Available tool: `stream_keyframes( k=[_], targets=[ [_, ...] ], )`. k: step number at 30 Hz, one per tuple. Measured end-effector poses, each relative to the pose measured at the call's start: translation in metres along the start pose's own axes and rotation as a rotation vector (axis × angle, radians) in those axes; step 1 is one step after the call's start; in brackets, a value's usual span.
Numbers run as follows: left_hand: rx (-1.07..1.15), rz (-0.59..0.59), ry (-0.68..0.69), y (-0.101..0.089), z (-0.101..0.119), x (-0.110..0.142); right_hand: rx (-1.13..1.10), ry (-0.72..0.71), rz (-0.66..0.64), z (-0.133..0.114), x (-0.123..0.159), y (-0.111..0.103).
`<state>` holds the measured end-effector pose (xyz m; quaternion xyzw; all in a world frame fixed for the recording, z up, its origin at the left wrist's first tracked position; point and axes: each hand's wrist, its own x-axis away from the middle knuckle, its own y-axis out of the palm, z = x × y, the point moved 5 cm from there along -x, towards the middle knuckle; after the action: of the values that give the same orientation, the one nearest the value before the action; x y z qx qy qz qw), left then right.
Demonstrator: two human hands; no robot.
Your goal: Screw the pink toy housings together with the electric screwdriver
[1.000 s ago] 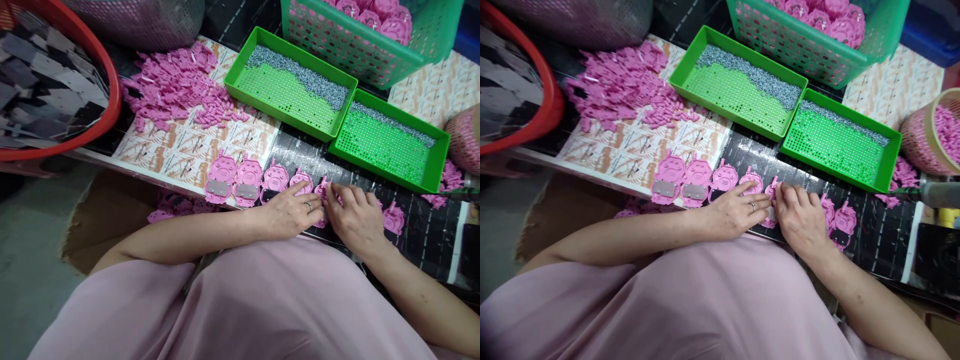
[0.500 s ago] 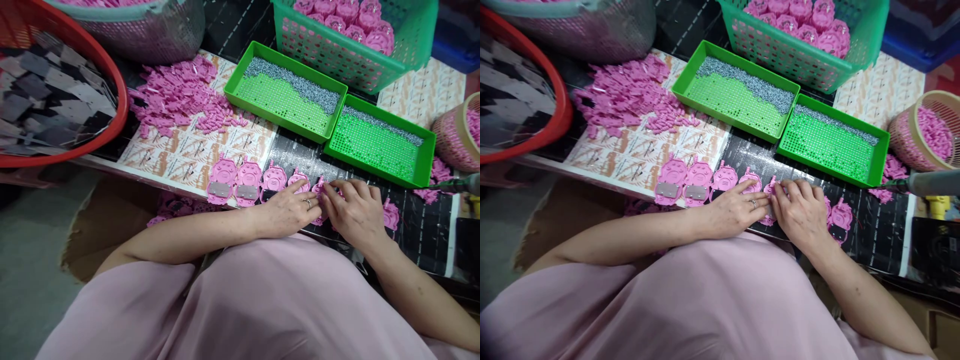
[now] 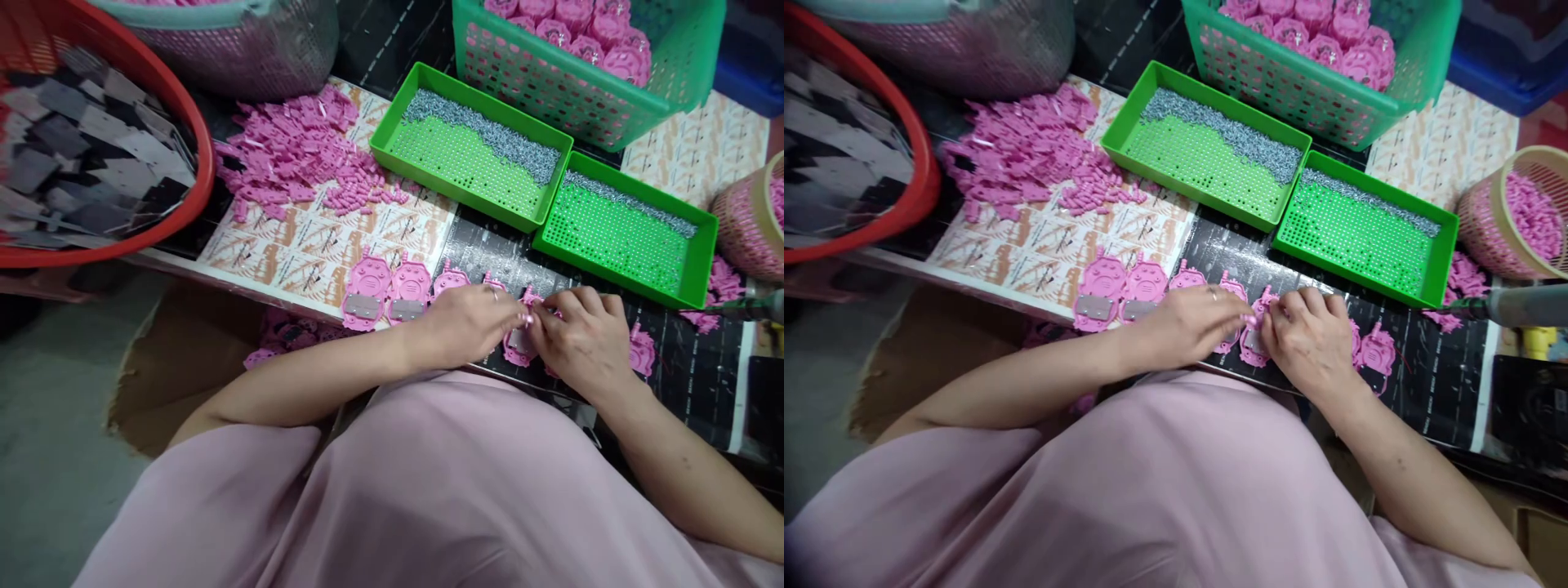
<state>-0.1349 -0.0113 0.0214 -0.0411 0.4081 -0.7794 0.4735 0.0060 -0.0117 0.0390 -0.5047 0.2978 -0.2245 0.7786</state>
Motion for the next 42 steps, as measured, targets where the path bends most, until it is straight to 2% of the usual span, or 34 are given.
stream_keyframes(
  k=[2,5,8,11,15,17,20,22,24,27,31,39,42],
  targets=[
    [0.294,-0.01,-0.228,-0.01,-0.015,-0.002,-0.053,0.027,0.03,0.007,0.002,-0.004],
    [0.722,-0.135,-0.467,-0.008,-0.026,0.001,-0.235,0.085,0.116,0.016,0.003,-0.017],
    [0.938,-0.137,-0.517,-0.003,-0.026,0.002,-0.546,0.098,0.15,0.016,-0.003,-0.03],
    [0.966,-0.107,-0.448,0.0,-0.023,0.002,-0.769,0.077,0.103,0.005,-0.012,-0.032],
    [0.787,-0.052,-0.374,-0.007,-0.023,0.01,-0.761,0.062,0.122,-0.003,-0.018,-0.022],
    [0.518,0.052,-0.315,-0.018,-0.026,0.019,-0.676,0.078,0.162,-0.001,-0.018,-0.012],
    [-0.04,0.201,-0.115,-0.032,-0.019,0.033,-0.444,0.063,0.189,0.0,-0.018,0.003],
    [-0.316,0.215,0.039,-0.029,-0.011,0.041,-0.332,0.026,0.185,-0.002,-0.021,0.011],
    [-0.452,0.204,0.146,-0.022,-0.004,0.046,-0.289,-0.009,0.186,-0.004,-0.023,0.015],
    [-0.534,0.159,0.218,-0.012,0.0,0.048,-0.254,-0.043,0.175,-0.007,-0.026,0.018],
    [-0.577,0.08,0.244,-0.004,0.0,0.047,-0.146,-0.074,0.09,-0.01,-0.027,0.019],
    [-0.611,0.092,0.264,0.003,-0.002,0.05,0.067,-0.129,-0.006,-0.034,-0.03,0.006],
    [-0.618,0.075,0.268,0.006,-0.003,0.051,0.045,-0.165,0.026,-0.036,-0.031,0.007]
  ],
)
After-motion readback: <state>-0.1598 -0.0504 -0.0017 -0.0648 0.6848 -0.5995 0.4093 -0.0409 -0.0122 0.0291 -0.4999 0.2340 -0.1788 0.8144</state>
